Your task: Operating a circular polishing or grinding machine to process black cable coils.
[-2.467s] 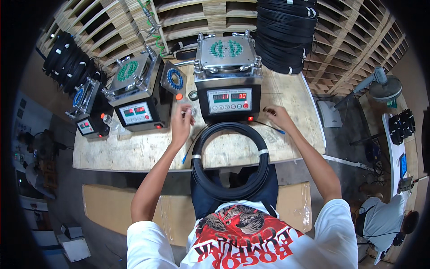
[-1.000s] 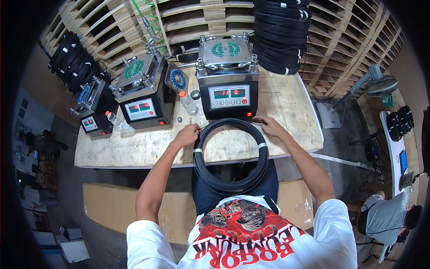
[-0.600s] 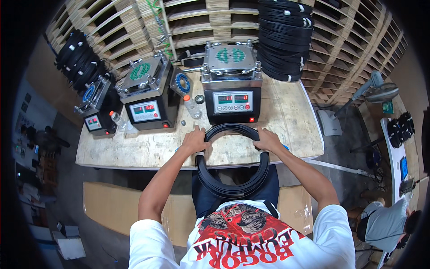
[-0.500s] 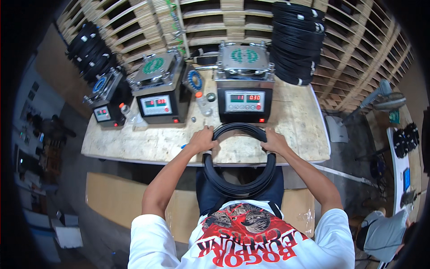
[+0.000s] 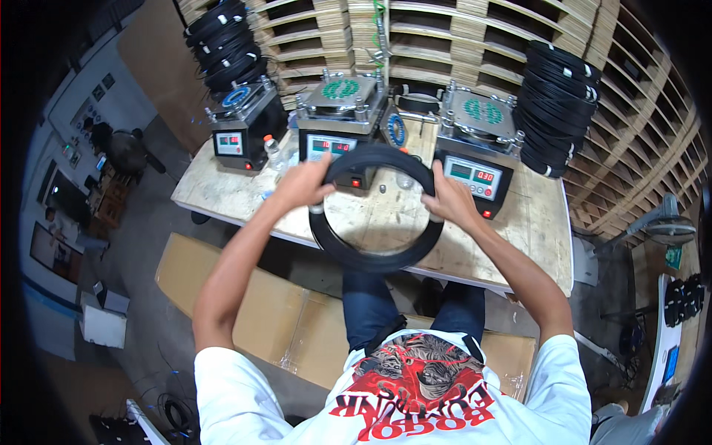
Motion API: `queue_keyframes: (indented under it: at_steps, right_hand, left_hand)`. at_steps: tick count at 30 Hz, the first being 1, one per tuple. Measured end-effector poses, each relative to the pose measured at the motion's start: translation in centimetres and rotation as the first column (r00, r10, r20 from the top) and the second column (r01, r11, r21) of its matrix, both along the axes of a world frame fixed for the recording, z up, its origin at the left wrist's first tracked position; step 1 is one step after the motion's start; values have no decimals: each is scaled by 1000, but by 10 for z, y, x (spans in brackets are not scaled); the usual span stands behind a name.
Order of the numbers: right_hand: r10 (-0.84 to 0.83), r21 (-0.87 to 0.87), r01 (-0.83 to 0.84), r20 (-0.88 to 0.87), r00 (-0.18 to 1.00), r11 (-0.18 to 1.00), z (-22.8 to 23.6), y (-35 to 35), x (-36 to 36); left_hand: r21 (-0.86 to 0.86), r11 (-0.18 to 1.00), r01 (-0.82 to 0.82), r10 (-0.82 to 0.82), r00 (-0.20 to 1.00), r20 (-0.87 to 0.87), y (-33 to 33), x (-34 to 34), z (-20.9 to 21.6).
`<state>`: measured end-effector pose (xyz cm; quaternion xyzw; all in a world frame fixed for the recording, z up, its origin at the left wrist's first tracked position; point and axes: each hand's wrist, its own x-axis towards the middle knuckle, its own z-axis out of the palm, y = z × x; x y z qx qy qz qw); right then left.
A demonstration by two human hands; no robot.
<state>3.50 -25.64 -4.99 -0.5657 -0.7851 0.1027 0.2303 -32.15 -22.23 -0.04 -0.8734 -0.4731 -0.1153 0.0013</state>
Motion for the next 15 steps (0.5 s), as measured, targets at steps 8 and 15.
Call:
queue_keyframes:
  at_steps: [8,15]
  right_hand:
    - [99,187,-51,-258,961,981,123,101,-92]
    - [44,142,-24,-145,988,990,129,196,-95]
  left_hand:
    - [22,990,-140,136,980,143,81,-85,122]
    - [-52,986,-156,158,987,39,169,-91,138]
